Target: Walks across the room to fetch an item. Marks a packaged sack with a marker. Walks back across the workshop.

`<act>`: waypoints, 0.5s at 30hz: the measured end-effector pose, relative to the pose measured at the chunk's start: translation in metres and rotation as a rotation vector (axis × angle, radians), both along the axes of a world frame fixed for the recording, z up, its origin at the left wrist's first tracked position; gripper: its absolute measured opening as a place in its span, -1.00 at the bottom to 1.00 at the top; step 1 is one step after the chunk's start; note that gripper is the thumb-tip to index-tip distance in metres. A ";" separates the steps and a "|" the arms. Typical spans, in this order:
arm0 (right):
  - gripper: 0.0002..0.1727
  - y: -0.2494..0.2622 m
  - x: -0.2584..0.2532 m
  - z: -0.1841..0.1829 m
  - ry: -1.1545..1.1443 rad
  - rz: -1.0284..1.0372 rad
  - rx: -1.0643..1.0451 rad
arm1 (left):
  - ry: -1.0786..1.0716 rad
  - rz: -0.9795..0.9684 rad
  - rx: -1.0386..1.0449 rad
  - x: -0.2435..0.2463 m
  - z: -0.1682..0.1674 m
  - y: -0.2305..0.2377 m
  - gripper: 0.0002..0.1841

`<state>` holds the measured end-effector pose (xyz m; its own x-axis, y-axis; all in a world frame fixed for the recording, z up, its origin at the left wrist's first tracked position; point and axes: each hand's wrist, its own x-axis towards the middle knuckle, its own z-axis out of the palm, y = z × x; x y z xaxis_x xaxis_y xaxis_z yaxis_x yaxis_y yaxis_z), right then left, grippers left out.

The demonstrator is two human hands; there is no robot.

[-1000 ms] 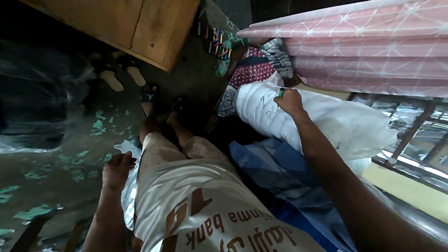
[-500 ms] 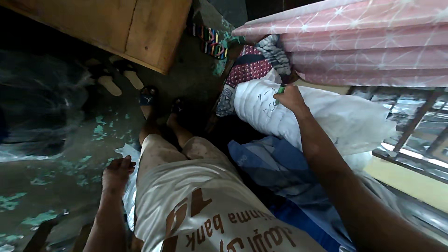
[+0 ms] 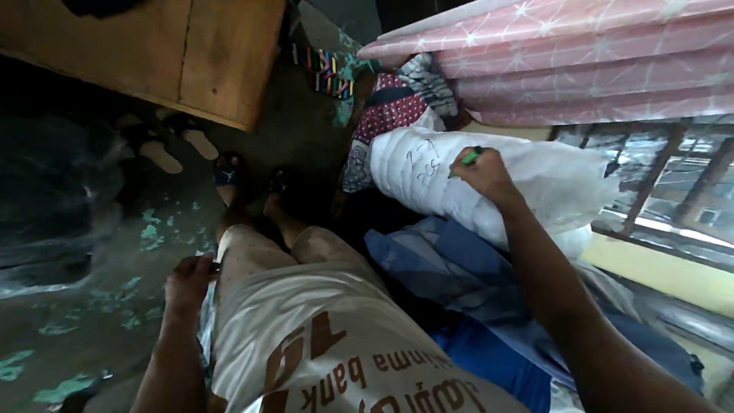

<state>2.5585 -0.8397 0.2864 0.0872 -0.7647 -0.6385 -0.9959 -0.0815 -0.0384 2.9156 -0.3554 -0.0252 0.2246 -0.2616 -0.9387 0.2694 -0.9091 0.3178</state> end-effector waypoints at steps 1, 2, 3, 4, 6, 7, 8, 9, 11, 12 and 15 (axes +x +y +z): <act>-0.75 0.000 -0.002 -0.012 0.088 0.034 0.046 | 0.005 -0.010 -0.006 0.001 0.001 -0.005 -0.49; -0.74 0.000 -0.005 -0.023 0.144 0.068 0.095 | 0.008 -0.013 -0.016 0.002 0.003 -0.009 -0.49; -0.72 -0.001 -0.008 -0.032 0.179 0.097 0.133 | 0.004 -0.005 -0.025 0.004 0.003 -0.011 -0.50; -0.72 -0.001 -0.009 -0.039 0.186 0.114 0.150 | 0.000 0.006 -0.033 0.006 0.004 -0.011 -0.51; -0.72 -0.002 -0.009 -0.046 0.183 0.116 0.141 | -0.002 0.027 -0.030 0.012 0.006 -0.008 -0.50; -0.72 -0.001 -0.007 -0.047 0.181 0.106 0.138 | -0.006 0.035 -0.023 0.014 0.006 -0.003 -0.50; -0.72 0.000 -0.006 -0.047 0.185 0.103 0.137 | -0.011 0.042 -0.016 0.016 0.004 0.003 -0.50; -0.71 0.000 -0.006 -0.047 0.195 0.108 0.142 | -0.013 0.043 -0.007 0.017 0.001 0.009 -0.49; -0.71 0.001 -0.007 -0.048 0.209 0.122 0.148 | -0.021 0.045 0.026 0.018 -0.003 0.022 -0.48; -0.70 0.001 -0.008 -0.047 0.213 0.123 0.145 | -0.017 0.049 0.049 0.018 -0.004 0.028 -0.48; -0.73 0.003 -0.005 -0.037 0.178 0.077 0.103 | -0.002 0.055 0.112 0.017 -0.005 0.044 -0.47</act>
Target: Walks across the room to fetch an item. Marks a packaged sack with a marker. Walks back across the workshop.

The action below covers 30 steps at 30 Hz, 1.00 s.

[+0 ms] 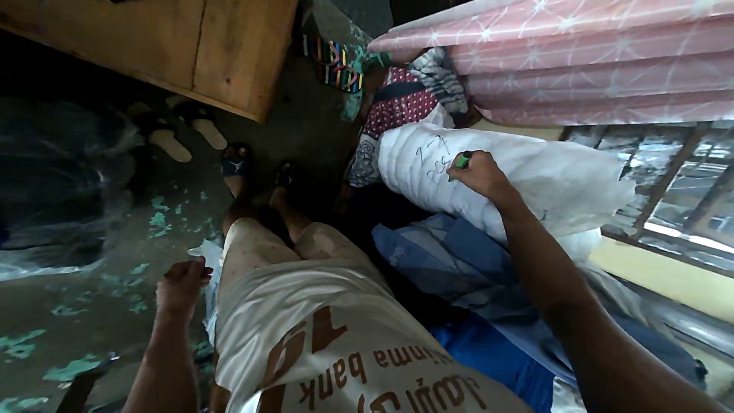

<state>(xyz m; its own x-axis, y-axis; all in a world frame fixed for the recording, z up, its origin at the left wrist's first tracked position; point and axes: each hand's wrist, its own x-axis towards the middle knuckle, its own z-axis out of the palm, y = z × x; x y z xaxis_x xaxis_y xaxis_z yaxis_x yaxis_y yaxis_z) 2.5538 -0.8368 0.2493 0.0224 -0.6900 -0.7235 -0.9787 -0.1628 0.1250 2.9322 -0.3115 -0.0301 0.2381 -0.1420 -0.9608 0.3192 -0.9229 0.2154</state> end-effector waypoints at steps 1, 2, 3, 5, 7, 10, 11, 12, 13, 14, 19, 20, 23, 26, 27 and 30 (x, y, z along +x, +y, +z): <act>-0.75 0.001 0.002 0.005 -0.025 -0.025 -0.025 | 0.006 -0.001 0.011 -0.001 0.000 0.003 -0.46; -0.76 0.003 0.003 0.009 -0.048 -0.045 -0.050 | 0.013 0.000 0.018 -0.002 0.001 0.005 -0.46; -0.76 0.004 0.003 0.012 -0.065 -0.060 -0.070 | 0.018 0.005 0.021 -0.002 0.000 0.006 -0.47; -0.75 0.010 0.001 0.013 -0.071 -0.057 -0.081 | 0.025 0.017 0.019 -0.003 -0.001 0.007 -0.48; -0.73 0.014 -0.004 0.007 -0.024 -0.008 -0.041 | 0.024 0.016 -0.001 -0.002 -0.003 0.005 -0.50; -0.73 0.020 -0.009 -0.005 0.041 0.028 0.005 | 0.008 0.000 -0.052 0.003 0.002 -0.009 -0.52; -0.73 0.020 -0.009 -0.008 0.051 0.032 0.010 | 0.006 -0.006 -0.066 0.006 0.004 -0.014 -0.52; -0.72 0.021 -0.009 -0.011 0.068 0.043 0.015 | 0.000 -0.017 -0.076 0.009 0.008 -0.021 -0.51; -0.71 0.021 -0.007 -0.013 0.096 0.060 0.018 | -0.002 -0.029 -0.082 0.012 0.011 -0.026 -0.50; -0.70 0.021 -0.005 -0.014 0.125 0.073 0.018 | -0.005 -0.038 -0.086 0.014 0.012 -0.030 -0.49; -0.69 0.024 0.001 -0.018 0.235 0.147 0.013 | -0.017 -0.043 -0.083 0.017 0.010 -0.030 -0.50; -0.67 0.026 0.001 -0.019 0.263 0.175 0.037 | -0.016 -0.038 -0.079 0.016 0.008 -0.027 -0.50; -0.64 0.027 -0.002 -0.018 0.303 0.190 0.067 | 0.000 -0.034 -0.061 0.012 0.000 -0.013 -0.48; -0.64 0.022 0.002 -0.007 0.297 0.124 0.049 | -0.007 -0.014 -0.036 0.008 -0.004 0.002 -0.47; -0.63 0.021 0.003 -0.004 0.305 0.120 0.066 | -0.007 -0.014 -0.027 0.006 -0.006 0.007 -0.48; -0.59 0.016 0.007 -0.003 0.316 0.105 0.088 | 0.009 -0.016 -0.016 0.001 -0.010 0.014 -0.46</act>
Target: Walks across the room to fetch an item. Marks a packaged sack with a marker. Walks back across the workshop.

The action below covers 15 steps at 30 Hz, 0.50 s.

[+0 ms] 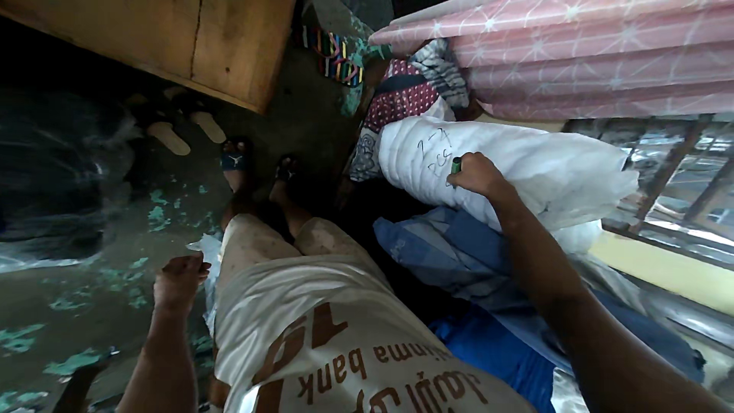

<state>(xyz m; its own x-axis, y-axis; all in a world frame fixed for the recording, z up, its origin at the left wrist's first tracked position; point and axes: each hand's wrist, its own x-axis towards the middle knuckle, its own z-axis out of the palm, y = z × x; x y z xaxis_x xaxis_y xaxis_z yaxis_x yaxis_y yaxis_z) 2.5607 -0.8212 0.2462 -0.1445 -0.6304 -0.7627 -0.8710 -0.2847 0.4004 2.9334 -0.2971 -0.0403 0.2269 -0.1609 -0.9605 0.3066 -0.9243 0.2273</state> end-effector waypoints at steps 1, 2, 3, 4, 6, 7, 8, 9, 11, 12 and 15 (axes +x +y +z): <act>-0.59 -0.003 0.002 -0.001 -0.020 -0.008 -0.025 | 0.000 0.006 0.005 -0.001 0.000 0.000 -0.47; -0.60 -0.007 0.000 -0.004 -0.046 0.006 -0.050 | -0.003 0.012 0.010 -0.002 0.001 -0.001 -0.48; -0.60 -0.011 -0.003 -0.007 -0.057 0.025 -0.059 | -0.002 0.017 0.011 -0.003 0.002 -0.002 -0.49; -0.61 -0.013 -0.005 -0.008 -0.049 0.036 -0.058 | -0.001 0.020 0.006 -0.004 0.001 -0.003 -0.49; -0.59 -0.015 -0.001 -0.005 -0.003 0.038 -0.043 | -0.004 0.024 -0.029 -0.004 0.001 -0.005 -0.48; -0.57 -0.017 0.003 -0.002 0.017 0.035 -0.039 | -0.007 0.032 -0.047 -0.004 0.002 -0.007 -0.48; -0.56 -0.018 0.006 0.000 0.025 0.020 -0.039 | -0.009 0.037 -0.060 -0.004 0.004 -0.010 -0.49; -0.55 -0.020 0.007 0.003 0.012 -0.004 -0.058 | -0.008 0.039 -0.068 -0.003 0.006 -0.012 -0.50; -0.55 -0.025 0.005 0.006 -0.067 -0.088 -0.138 | -0.005 0.040 -0.074 -0.003 0.006 -0.018 -0.50; -0.55 -0.028 0.003 0.008 -0.115 -0.122 -0.173 | 0.000 0.039 -0.071 -0.004 0.006 -0.020 -0.50; -0.60 -0.034 -0.004 0.009 -0.204 -0.152 -0.227 | 0.004 0.038 -0.058 -0.004 0.003 -0.022 -0.49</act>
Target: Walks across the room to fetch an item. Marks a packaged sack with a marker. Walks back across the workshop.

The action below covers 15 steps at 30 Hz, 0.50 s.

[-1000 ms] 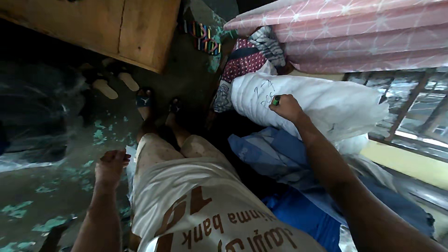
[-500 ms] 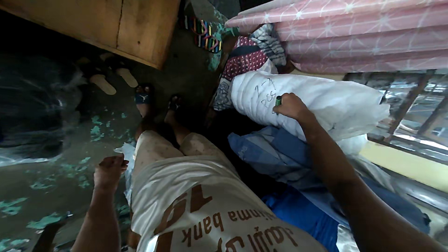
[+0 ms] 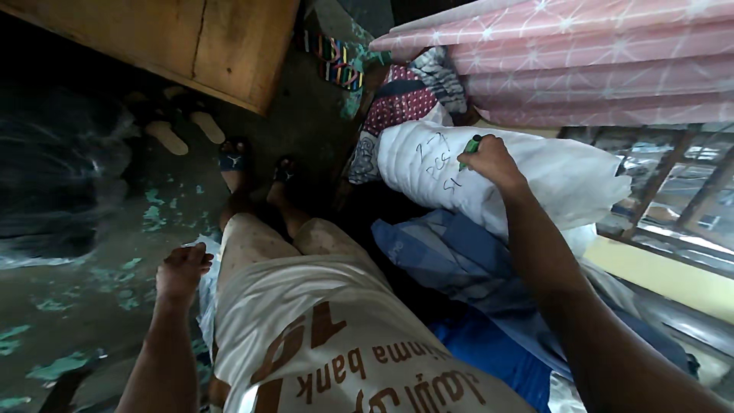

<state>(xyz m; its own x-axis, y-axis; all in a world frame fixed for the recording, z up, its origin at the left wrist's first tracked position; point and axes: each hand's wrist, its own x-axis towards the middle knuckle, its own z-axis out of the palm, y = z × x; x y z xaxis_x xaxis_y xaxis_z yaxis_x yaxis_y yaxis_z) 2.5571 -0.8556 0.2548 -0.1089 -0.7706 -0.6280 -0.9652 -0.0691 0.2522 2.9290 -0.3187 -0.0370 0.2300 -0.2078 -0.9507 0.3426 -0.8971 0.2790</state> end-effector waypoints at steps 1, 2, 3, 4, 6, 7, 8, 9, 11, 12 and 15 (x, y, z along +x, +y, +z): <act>-0.61 -0.001 -0.001 0.001 -0.002 0.009 -0.002 | -0.004 -0.003 0.013 -0.001 -0.001 0.000 -0.49; -0.62 0.000 -0.001 0.001 0.000 0.016 0.004 | -0.007 -0.009 0.024 -0.002 -0.001 -0.002 -0.49; -0.62 0.002 0.000 0.001 0.010 0.028 0.016 | -0.008 -0.018 0.030 -0.002 0.000 -0.003 -0.49; -0.62 0.004 0.001 0.001 0.026 0.041 0.028 | -0.006 -0.026 0.029 -0.003 0.000 -0.002 -0.49; -0.62 0.009 0.003 -0.002 0.050 0.073 0.054 | -0.004 -0.024 0.030 -0.003 0.000 -0.001 -0.49; -0.63 0.011 0.003 -0.005 0.054 0.092 0.069 | -0.004 -0.021 0.030 -0.004 0.000 0.000 -0.49; -0.64 0.011 0.002 -0.008 0.063 0.116 0.087 | -0.004 -0.020 0.031 -0.004 -0.001 0.001 -0.49; -0.65 0.011 0.001 -0.010 0.079 0.141 0.102 | -0.007 -0.017 0.027 -0.004 -0.003 0.003 -0.49; -0.64 0.010 0.001 -0.010 0.110 0.164 0.098 | -0.016 -0.018 0.011 -0.004 -0.005 0.006 -0.50; -0.63 0.009 0.002 -0.008 0.124 0.163 0.069 | -0.016 -0.015 0.001 -0.004 -0.005 0.007 -0.51; -0.56 0.008 0.009 0.002 0.195 0.141 0.020 | -0.018 -0.007 0.000 -0.002 -0.003 0.009 -0.50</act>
<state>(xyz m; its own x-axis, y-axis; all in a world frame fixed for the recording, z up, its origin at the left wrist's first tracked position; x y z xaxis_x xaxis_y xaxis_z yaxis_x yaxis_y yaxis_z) 2.5657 -0.8474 0.2564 -0.1219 -0.7743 -0.6210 -0.8787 -0.2068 0.4303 2.9267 -0.3098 -0.0405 0.2454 -0.2092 -0.9466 0.3310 -0.8996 0.2847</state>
